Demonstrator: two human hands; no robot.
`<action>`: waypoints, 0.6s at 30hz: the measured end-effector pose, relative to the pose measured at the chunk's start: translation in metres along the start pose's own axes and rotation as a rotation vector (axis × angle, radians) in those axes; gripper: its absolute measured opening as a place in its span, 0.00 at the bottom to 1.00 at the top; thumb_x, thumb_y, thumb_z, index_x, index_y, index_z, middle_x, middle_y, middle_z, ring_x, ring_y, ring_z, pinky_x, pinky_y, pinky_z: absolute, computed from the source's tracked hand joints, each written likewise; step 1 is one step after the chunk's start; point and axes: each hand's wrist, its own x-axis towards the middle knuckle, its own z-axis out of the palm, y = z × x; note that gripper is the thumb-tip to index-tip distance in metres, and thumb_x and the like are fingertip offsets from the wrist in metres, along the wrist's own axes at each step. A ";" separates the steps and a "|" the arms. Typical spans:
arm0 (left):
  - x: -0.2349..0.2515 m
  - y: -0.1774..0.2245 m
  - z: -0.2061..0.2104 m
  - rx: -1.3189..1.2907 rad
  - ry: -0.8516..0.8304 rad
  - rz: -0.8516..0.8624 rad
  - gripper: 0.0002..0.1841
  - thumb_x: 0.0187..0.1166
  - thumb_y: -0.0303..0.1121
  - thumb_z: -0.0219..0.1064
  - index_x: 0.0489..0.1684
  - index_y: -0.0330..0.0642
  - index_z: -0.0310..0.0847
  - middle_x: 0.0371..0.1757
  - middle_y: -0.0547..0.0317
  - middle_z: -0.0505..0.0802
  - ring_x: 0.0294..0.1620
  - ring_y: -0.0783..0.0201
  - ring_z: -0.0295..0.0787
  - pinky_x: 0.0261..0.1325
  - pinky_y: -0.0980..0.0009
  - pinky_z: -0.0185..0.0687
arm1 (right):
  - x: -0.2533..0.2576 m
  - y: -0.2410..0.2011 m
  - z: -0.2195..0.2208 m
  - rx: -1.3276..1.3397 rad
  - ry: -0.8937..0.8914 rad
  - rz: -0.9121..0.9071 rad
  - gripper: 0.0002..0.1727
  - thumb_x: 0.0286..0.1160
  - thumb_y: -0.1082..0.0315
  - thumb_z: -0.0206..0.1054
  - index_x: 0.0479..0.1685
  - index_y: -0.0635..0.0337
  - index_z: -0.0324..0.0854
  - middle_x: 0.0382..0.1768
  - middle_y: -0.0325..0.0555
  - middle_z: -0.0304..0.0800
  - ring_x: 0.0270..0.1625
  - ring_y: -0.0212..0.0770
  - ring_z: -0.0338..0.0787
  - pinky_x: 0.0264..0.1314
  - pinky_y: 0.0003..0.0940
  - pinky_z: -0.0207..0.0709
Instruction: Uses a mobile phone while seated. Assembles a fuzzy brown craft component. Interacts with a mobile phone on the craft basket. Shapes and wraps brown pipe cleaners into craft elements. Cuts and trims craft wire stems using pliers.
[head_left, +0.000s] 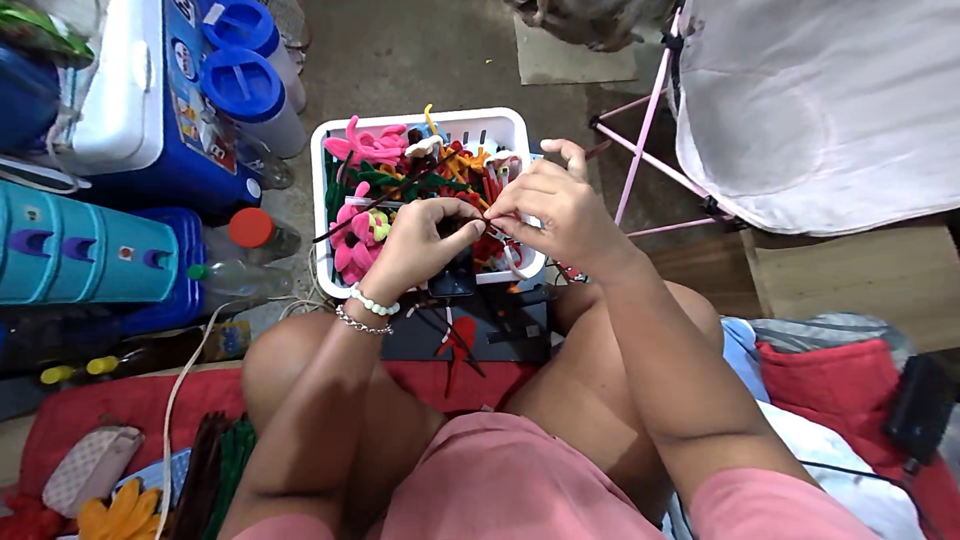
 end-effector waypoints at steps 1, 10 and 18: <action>0.000 0.000 0.000 0.007 -0.001 0.002 0.08 0.81 0.36 0.68 0.43 0.46 0.92 0.38 0.68 0.95 0.39 0.81 0.89 0.47 0.78 0.84 | 0.000 0.000 0.000 0.000 -0.001 -0.001 0.08 0.78 0.65 0.70 0.42 0.53 0.94 0.43 0.41 0.96 0.54 0.45 0.92 0.82 0.67 0.58; -0.005 0.004 0.003 0.073 0.028 -0.026 0.07 0.81 0.36 0.69 0.42 0.45 0.93 0.38 0.65 0.95 0.38 0.77 0.89 0.46 0.74 0.84 | 0.001 -0.009 0.002 -0.076 -0.017 -0.007 0.07 0.77 0.68 0.70 0.39 0.56 0.94 0.41 0.44 0.96 0.54 0.49 0.92 0.81 0.68 0.59; -0.012 0.012 0.010 -0.057 0.204 -0.119 0.07 0.83 0.31 0.67 0.44 0.42 0.91 0.34 0.63 0.92 0.32 0.75 0.87 0.39 0.76 0.82 | 0.003 -0.025 0.025 -0.118 0.217 0.190 0.07 0.79 0.66 0.73 0.44 0.59 0.94 0.43 0.44 0.97 0.51 0.45 0.94 0.80 0.60 0.66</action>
